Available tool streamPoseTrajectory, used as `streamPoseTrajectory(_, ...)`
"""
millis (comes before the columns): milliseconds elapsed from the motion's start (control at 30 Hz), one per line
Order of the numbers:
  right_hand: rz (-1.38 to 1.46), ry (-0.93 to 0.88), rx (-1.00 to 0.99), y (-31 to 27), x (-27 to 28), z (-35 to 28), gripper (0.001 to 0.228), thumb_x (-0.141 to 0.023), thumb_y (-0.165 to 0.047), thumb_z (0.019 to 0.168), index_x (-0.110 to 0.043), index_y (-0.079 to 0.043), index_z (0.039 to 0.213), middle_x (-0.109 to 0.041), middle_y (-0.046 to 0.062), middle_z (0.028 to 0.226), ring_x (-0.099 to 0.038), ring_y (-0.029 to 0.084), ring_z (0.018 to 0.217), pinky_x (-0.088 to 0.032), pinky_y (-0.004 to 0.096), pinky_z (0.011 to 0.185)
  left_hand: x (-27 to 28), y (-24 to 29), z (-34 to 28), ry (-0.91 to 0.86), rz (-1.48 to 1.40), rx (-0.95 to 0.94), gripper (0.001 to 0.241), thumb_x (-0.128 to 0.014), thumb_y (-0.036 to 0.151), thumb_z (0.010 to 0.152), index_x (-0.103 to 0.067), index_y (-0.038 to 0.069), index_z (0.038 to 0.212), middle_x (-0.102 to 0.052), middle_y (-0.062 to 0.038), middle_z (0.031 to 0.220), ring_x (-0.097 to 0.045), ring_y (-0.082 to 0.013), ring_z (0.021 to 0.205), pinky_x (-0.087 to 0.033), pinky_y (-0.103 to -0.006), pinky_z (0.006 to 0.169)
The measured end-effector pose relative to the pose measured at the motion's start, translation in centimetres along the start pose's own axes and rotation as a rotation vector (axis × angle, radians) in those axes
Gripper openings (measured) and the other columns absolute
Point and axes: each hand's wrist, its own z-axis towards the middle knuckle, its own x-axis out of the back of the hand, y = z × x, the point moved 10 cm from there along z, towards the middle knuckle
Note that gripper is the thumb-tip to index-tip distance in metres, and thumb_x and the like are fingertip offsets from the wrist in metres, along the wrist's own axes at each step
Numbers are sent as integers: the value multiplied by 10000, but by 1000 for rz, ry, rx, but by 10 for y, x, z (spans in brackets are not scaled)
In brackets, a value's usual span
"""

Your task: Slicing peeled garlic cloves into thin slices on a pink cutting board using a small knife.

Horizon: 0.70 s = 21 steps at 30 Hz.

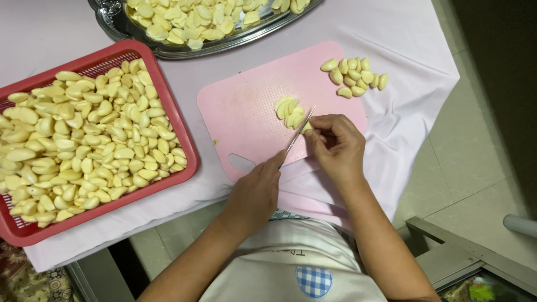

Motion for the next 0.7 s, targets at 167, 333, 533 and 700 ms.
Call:
streamPoseTrajectory(167, -3, 5, 4, 2, 0, 1, 153, -868, 30, 879, -791, 20, 1011, -738, 200, 978, -730, 267, 733, -638, 322, 633, -3, -3, 0, -31, 57, 15, 488, -379, 136, 1127, -407, 29, 1603, -629, -282, 1406, -705, -417, 1227, -563, -552, 1037)
streamPoseTrajectory(333, -25, 5, 8, -5, -1, 0, 144, -861, 41, 882, -788, 19, 1005, -739, 187, 964, -726, 256, 731, -635, 312, 621, 2, 9, 12, 104, 105, -120, 453, -410, 95, 1122, -471, -9, 1560, -713, -272, 1220, -781, -376, 1026, -638, -482, 889)
streamPoseTrajectory(533, -12, 31, -8, -1, 1, -1, 155, -846, 57, 862, -783, 21, 999, -742, 188, 959, -727, 249, 729, -634, 308, 620, 9, 7, -11, 104, 186, -107, 466, -438, 48, 1099, -463, -7, 1561, -740, -278, 1076, -805, -343, 860, -671, -456, 774)
streamPoseTrajectory(700, -31, 24, 8, -3, 0, -1, 156, -854, 53, 860, -784, 15, 994, -741, 184, 958, -733, 269, 732, -639, 329, 623, 23, 16, -17, 169, 186, -143, 443, -445, 55, 1105, -490, -24, 1539, -745, -267, 1034, -799, -338, 828, -668, -444, 737)
